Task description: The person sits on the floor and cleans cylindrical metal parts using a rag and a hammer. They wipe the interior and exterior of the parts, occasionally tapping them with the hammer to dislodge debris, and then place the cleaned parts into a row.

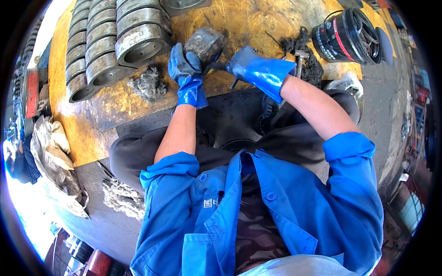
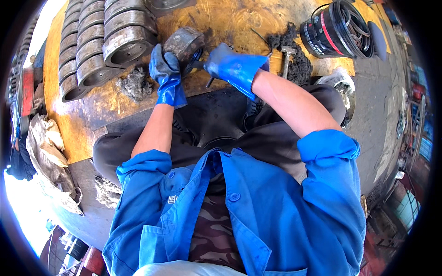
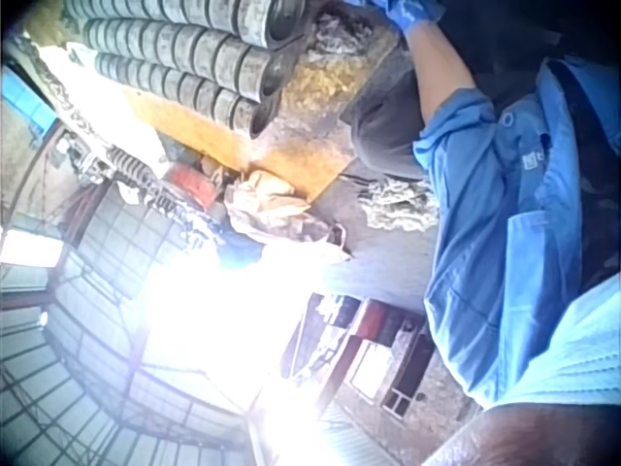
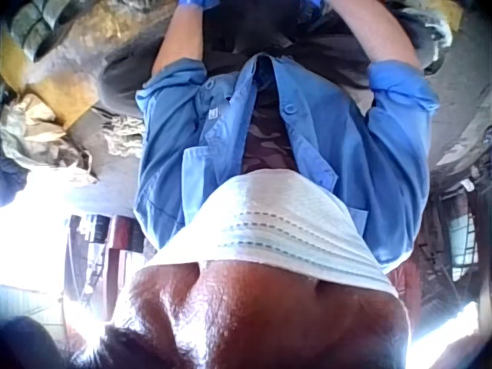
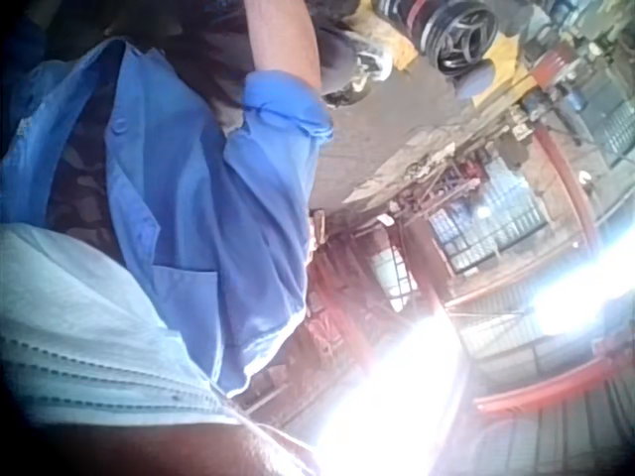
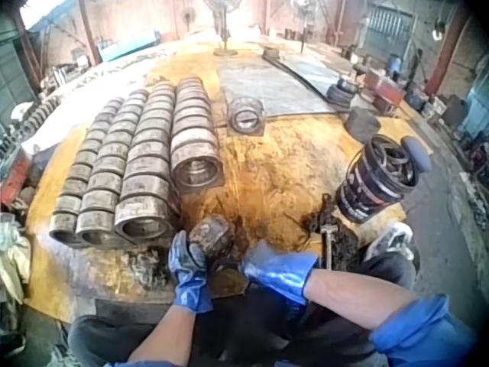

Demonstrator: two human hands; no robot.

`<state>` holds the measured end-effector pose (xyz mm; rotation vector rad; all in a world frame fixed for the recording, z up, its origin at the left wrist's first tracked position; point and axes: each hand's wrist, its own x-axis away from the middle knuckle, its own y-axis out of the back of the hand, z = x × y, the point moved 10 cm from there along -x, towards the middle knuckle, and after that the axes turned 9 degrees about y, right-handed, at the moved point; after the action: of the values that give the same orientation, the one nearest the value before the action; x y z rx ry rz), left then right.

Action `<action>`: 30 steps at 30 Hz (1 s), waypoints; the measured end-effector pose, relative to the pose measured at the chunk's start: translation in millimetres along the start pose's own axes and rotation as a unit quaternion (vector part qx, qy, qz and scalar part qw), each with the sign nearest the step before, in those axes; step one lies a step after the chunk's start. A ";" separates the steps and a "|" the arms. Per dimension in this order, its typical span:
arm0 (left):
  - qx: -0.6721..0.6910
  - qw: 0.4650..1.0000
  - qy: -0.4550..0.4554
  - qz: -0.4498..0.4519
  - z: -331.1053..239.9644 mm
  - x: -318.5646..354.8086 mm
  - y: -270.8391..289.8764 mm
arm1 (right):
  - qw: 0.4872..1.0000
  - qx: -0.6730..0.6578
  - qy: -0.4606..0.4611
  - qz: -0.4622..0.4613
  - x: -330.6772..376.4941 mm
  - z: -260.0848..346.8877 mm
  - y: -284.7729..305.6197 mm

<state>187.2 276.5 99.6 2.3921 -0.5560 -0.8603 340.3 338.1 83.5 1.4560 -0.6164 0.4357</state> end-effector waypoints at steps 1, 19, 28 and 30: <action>0.001 1.000 0.002 -0.005 1.5 -0.1 2.4 | 0.999 0.016 0.006 0.030 0.2 3.0 7.9; -0.002 0.981 0.172 -0.084 42.7 -32.4 8.6 | 0.997 -0.015 0.068 -0.032 -42.6 -20.5 64.5; 0.137 0.899 0.405 -0.092 141.2 -61.5 -13.1 | 0.995 -0.069 -0.027 0.071 -26.8 -70.5 131.0; 0.118 0.906 0.400 -0.078 157.0 -67.3 -14.7 | 0.996 -0.050 -0.016 0.075 -43.5 -67.9 143.3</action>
<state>36.2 270.3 18.6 2.7400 -0.1355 0.1935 226.0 421.1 167.4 1.3290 -0.7667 0.4934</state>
